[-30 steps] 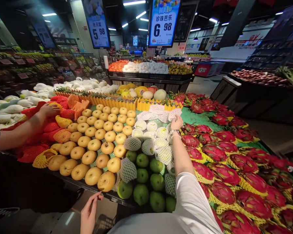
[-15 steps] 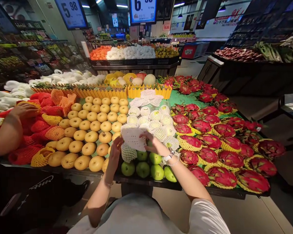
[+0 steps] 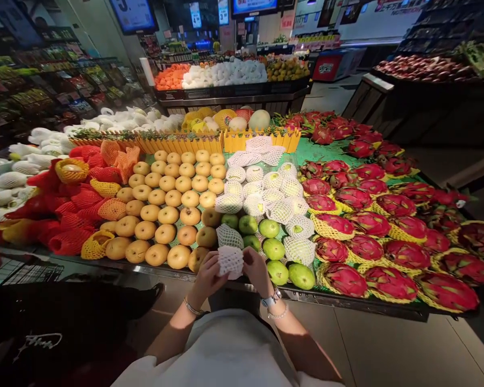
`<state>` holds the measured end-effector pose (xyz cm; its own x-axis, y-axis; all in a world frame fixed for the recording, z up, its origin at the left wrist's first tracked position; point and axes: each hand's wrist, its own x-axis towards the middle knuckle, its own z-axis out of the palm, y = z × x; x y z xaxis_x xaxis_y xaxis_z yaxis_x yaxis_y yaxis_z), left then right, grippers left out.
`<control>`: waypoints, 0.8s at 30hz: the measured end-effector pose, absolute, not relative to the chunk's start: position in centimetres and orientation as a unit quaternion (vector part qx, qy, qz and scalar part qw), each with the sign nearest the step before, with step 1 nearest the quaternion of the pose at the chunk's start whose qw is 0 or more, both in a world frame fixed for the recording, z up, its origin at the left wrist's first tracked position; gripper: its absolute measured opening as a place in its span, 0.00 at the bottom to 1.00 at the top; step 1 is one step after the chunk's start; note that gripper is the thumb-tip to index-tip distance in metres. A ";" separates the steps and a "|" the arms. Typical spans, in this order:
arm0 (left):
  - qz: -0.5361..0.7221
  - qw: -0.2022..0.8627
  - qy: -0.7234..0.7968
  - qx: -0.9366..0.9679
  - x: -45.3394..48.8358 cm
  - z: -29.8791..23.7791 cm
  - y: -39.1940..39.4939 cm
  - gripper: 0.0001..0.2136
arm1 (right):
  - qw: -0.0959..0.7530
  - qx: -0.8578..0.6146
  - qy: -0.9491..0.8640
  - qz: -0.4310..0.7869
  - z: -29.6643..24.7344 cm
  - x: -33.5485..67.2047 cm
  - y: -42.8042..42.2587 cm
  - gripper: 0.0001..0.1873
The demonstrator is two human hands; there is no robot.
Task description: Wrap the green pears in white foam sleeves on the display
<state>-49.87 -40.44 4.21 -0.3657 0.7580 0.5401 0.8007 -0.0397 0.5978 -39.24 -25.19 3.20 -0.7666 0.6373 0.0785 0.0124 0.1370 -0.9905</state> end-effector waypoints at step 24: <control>-0.494 -0.123 -0.748 -0.427 -47.3 3.4 -43.4 0.09 | 0.145 -0.116 -0.667 0.722 0.9 -38.1 -28.4 0.22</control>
